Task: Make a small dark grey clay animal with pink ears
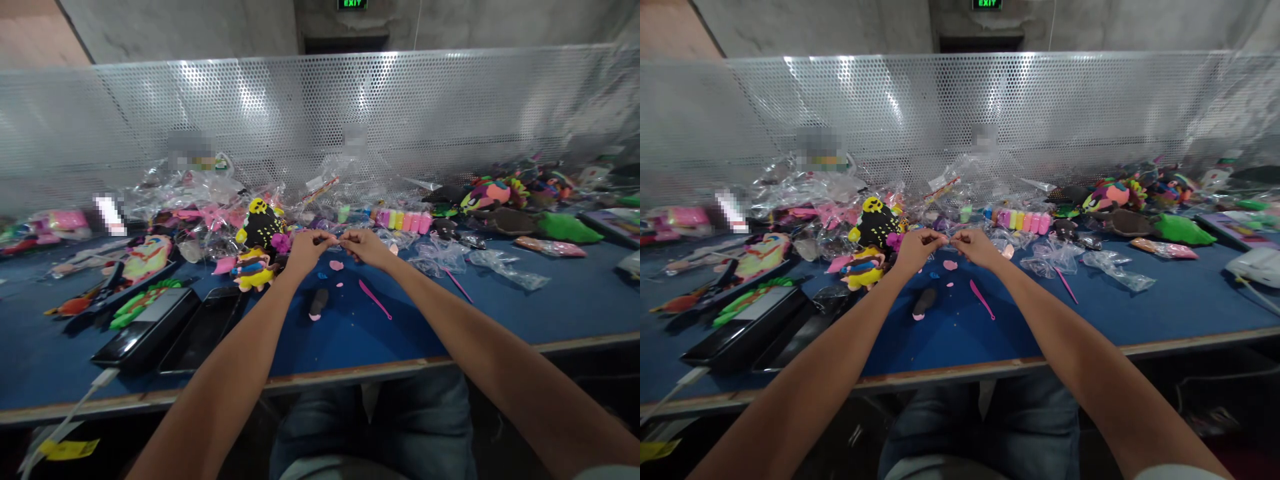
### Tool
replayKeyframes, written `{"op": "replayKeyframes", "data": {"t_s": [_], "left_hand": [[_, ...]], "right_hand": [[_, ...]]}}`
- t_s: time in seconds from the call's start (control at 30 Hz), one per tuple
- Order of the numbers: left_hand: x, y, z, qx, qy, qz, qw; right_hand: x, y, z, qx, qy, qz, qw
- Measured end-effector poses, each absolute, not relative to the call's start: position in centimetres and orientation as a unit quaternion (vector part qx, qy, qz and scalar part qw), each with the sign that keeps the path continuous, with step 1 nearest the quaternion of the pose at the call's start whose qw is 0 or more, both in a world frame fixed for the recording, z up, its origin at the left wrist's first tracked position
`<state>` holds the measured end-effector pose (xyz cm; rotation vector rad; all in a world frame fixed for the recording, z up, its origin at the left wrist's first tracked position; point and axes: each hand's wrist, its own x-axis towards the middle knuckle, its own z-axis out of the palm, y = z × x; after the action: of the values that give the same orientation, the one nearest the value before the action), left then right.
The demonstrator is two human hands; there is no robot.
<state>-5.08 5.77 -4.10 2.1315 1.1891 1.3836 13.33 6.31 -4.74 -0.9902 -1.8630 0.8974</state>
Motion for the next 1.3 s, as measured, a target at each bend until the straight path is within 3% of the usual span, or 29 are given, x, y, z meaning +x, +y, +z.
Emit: {"op": "replayKeyframes", "data": {"t_s": [0.37,0.57,0.7,0.97,1.3], "left_hand": [[-5.1,6.1,-4.9,0.768,0.389,0.477,0.176],[-4.8,5.7,-4.2,0.727,0.391,0.504,0.256],[-4.8,5.9,-4.2,0.644,0.4,0.546,0.356],[-4.6,6.4,-4.7,0.58,0.366,0.571,0.451],[-4.2,5.1,-4.4,0.585,0.32,0.483,0.567]], "right_hand": [[13.4,6.5,-4.9,-0.387,-0.748,0.351,0.409],[13.5,7.0,-5.3,-0.378,-0.763,0.32,0.415],[13.6,7.4,-5.4,-0.368,-0.769,0.264,0.452],[13.8,6.9,-4.9,-0.307,-0.816,0.109,0.478],[14.0,6.7,-4.6,-0.259,-0.844,-0.044,0.467]]}}
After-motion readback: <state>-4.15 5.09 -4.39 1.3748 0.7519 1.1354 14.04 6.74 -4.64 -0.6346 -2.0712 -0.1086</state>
